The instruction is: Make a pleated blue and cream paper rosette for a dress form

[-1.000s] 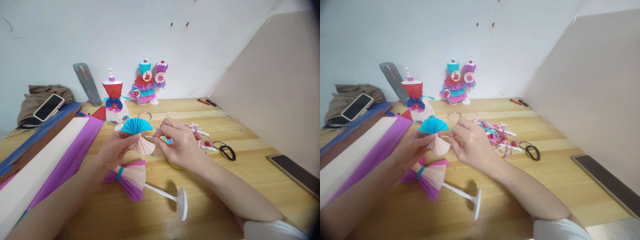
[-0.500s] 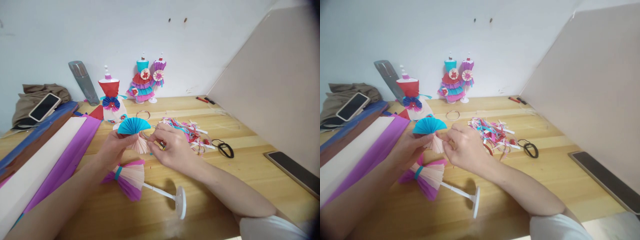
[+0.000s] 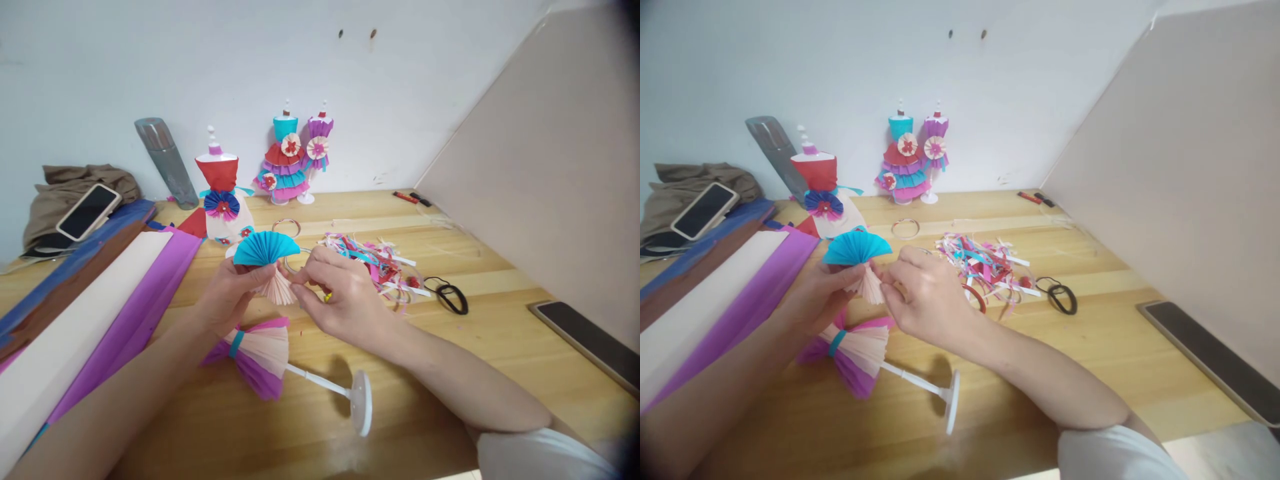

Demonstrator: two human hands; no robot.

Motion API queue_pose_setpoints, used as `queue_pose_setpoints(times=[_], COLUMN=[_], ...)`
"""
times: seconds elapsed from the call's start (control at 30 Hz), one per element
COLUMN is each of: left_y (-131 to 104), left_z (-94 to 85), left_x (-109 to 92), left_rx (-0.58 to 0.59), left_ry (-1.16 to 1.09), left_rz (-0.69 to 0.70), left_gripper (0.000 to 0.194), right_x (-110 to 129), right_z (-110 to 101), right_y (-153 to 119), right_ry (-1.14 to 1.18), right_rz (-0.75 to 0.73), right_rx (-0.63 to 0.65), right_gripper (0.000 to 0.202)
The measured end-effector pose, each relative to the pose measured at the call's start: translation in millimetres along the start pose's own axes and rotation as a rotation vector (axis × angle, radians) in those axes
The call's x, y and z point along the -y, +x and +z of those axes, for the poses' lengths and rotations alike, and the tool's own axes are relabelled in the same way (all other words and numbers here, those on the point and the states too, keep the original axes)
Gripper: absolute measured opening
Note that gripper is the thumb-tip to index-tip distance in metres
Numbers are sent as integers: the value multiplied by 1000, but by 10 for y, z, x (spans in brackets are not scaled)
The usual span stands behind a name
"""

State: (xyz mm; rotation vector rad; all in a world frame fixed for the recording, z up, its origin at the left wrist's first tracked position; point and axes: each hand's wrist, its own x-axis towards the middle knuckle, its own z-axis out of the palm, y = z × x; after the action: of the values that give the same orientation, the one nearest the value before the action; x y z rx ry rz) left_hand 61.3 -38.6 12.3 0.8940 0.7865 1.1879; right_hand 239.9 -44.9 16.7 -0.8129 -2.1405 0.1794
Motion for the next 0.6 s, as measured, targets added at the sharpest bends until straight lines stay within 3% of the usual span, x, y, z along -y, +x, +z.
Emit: queue_pose_setpoints(times=[0.2, 0.6], left_y=[2, -18], left_z=[20, 7], left_x=[-7, 37], left_rx=[-48, 18], left_ry=[-43, 0], left_rz=[-6, 20], left_gripper=[27, 27], right_x=[-10, -28], right_z=[-28, 41], right_y=[7, -3], right_ry=[-5, -20], right_rz=[21, 22], right_rx=[-49, -40], right_gripper=[13, 13])
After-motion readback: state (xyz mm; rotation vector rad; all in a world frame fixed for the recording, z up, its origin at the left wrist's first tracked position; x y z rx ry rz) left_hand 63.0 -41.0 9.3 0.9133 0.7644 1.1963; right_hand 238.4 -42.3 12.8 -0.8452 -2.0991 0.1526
